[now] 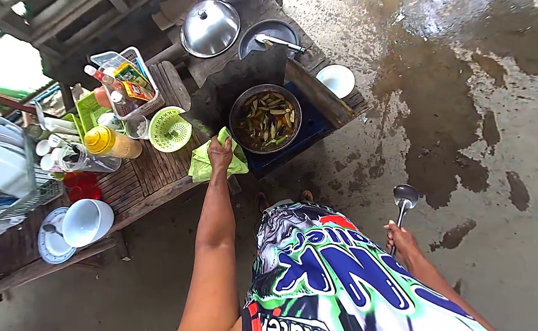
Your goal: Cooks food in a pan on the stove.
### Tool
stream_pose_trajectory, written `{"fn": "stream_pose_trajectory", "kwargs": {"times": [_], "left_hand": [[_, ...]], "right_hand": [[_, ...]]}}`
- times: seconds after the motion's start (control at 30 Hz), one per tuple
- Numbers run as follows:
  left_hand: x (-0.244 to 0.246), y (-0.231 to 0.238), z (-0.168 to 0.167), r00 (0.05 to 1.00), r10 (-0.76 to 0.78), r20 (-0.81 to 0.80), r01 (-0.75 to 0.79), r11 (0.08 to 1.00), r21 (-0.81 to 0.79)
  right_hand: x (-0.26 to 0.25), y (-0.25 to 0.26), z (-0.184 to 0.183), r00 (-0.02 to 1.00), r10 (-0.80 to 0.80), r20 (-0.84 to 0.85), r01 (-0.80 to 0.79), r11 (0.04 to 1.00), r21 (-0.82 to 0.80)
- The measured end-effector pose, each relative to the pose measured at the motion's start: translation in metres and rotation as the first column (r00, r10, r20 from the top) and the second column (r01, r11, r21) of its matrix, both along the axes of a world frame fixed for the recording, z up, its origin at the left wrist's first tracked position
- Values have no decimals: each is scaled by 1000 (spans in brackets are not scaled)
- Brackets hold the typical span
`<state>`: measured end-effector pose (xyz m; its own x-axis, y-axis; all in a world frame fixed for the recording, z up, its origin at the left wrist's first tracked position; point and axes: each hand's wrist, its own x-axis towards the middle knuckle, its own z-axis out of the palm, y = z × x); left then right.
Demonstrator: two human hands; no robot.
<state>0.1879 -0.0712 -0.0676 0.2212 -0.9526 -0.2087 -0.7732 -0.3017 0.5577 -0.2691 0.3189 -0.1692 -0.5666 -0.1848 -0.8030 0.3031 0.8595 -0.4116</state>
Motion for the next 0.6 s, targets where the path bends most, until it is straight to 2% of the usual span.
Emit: {"fn": "stream_pose_trajectory", "kwargs": {"times": [0.2, 0.37, 0.6], "left_hand": [[5, 3, 1, 1000, -19, -3, 19, 1000, 9], [9, 9, 2, 999, -15, -44, 14, 1000, -6], [5, 9, -2, 1000, 19, -15, -20, 999, -35]], "right_hand": [[0, -9, -8, 999, 45, 14, -45, 999, -1], [-2, -19, -9, 999, 43, 23, -42, 999, -32], [-2, -16, -9, 999, 31, 33, -30, 999, -34]]}}
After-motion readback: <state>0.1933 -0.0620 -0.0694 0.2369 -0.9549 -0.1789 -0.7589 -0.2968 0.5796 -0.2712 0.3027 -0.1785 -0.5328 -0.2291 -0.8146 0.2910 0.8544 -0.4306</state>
